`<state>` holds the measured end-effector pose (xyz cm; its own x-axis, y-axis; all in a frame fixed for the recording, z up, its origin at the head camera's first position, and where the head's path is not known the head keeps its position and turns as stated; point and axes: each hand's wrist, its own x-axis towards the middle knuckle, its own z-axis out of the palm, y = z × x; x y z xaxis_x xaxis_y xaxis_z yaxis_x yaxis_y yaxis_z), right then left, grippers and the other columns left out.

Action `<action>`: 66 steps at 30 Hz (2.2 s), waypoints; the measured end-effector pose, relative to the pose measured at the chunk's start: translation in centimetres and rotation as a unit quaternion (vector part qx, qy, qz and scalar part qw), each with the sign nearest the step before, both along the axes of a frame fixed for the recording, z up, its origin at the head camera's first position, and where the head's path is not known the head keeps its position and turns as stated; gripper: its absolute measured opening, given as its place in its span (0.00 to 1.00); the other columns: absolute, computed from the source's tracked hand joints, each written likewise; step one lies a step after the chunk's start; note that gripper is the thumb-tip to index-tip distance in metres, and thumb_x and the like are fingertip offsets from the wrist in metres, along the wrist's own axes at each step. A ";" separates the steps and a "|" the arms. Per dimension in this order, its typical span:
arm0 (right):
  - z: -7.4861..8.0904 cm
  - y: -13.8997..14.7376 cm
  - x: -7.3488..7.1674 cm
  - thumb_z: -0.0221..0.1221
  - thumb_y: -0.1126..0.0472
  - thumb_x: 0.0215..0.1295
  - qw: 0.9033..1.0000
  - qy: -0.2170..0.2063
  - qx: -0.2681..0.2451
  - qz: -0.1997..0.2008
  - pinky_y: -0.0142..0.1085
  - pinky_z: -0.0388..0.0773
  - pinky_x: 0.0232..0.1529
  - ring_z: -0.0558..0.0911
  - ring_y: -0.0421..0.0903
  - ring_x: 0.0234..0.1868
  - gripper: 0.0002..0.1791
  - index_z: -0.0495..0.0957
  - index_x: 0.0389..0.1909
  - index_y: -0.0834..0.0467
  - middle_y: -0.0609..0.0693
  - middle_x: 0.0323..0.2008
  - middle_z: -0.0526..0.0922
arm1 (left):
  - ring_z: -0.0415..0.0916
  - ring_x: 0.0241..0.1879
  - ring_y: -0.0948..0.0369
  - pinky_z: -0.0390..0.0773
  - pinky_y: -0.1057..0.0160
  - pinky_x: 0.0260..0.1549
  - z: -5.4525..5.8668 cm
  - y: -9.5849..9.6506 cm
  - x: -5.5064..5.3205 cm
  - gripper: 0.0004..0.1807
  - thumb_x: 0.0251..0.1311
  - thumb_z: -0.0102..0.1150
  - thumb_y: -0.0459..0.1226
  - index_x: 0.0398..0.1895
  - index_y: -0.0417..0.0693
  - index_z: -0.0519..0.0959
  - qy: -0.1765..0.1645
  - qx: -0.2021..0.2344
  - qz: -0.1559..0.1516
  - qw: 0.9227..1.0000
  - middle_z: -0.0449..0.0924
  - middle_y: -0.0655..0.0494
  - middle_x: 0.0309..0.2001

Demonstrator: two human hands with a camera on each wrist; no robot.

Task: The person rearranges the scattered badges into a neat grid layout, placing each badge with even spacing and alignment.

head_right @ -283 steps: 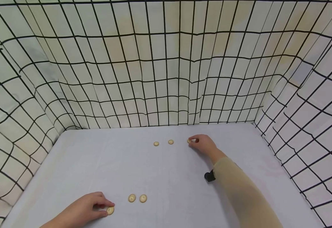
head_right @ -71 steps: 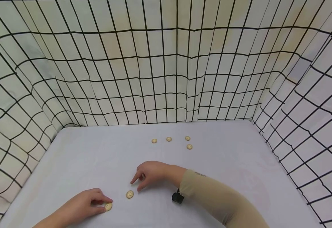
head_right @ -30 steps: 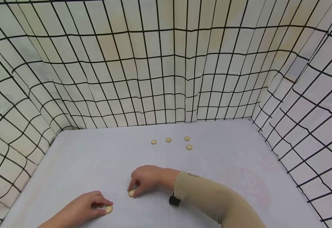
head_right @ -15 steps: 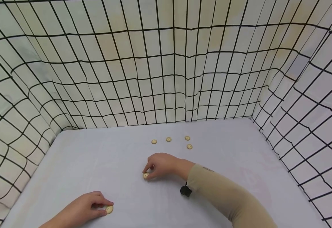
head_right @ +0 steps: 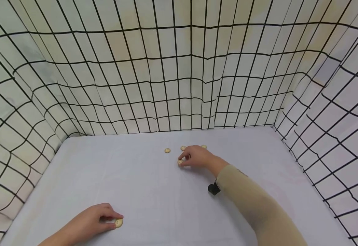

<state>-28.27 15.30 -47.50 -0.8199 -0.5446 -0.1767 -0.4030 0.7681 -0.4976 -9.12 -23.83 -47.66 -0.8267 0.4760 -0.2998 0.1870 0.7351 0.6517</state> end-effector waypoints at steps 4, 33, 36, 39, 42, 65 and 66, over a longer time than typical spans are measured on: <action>-0.4 0.9 -0.9 0.69 0.48 0.60 1.000 -0.008 0.013 -0.027 0.37 0.72 0.39 0.75 0.42 0.36 0.13 0.88 0.45 0.44 0.42 0.30 0.78 | 0.68 0.31 0.73 0.70 0.67 0.32 -0.1 0.1 0.0 0.13 0.56 0.70 0.48 0.45 0.63 0.88 0.001 -0.001 0.001 1.000 0.75 0.73 0.33; -0.7 1.3 -3.1 0.70 0.49 0.60 0.997 -0.028 0.053 -0.041 0.38 0.71 0.44 0.74 0.44 0.40 0.14 0.87 0.48 0.43 0.43 0.36 0.79 | 0.68 0.32 0.73 0.70 0.68 0.32 0.0 0.0 -0.1 0.13 0.56 0.70 0.49 0.45 0.64 0.88 0.010 0.002 -0.002 1.000 0.76 0.74 0.33; -0.5 1.1 -3.1 0.70 0.51 0.59 0.997 -0.033 0.057 -0.037 0.38 0.71 0.44 0.74 0.44 0.40 0.15 0.87 0.48 0.43 0.43 0.35 0.79 | 0.69 0.32 0.73 0.70 0.68 0.33 0.0 0.1 -0.2 0.13 0.56 0.70 0.49 0.45 0.64 0.88 0.015 0.003 -0.004 1.000 0.76 0.75 0.33; -0.3 0.9 -3.1 0.70 0.51 0.59 0.997 -0.030 0.067 -0.033 0.39 0.71 0.44 0.74 0.44 0.40 0.16 0.87 0.49 0.44 0.44 0.35 0.79 | 0.68 0.32 0.73 0.70 0.68 0.33 -0.1 0.1 -0.2 0.13 0.56 0.70 0.49 0.45 0.63 0.88 0.017 0.005 -0.005 1.000 0.76 0.75 0.33; -0.3 0.8 -3.1 0.69 0.51 0.60 0.996 -0.024 0.078 -0.030 0.39 0.71 0.44 0.74 0.43 0.40 0.16 0.87 0.49 0.44 0.43 0.35 0.79 | 0.68 0.31 0.73 0.69 0.68 0.32 -0.1 0.1 -0.2 0.13 0.57 0.70 0.49 0.45 0.63 0.88 0.017 0.007 -0.007 1.000 0.75 0.75 0.33; 1.0 3.9 -2.4 0.69 0.51 0.61 0.997 -0.019 0.015 -0.067 0.36 0.76 0.37 0.76 0.45 0.37 0.18 0.85 0.53 0.45 0.45 0.35 0.78 | 0.69 0.32 0.73 0.70 0.67 0.32 0.0 0.0 -0.3 0.13 0.57 0.69 0.50 0.45 0.65 0.87 0.005 0.001 -0.005 1.000 0.76 0.74 0.34; 1.0 4.2 -2.3 0.69 0.51 0.61 0.997 -0.018 0.013 -0.068 0.36 0.76 0.37 0.76 0.45 0.37 0.18 0.85 0.53 0.45 0.45 0.35 0.78 | 0.69 0.32 0.73 0.70 0.67 0.32 0.0 0.0 -0.2 0.13 0.57 0.69 0.50 0.45 0.65 0.87 0.002 0.002 -0.004 1.000 0.76 0.74 0.34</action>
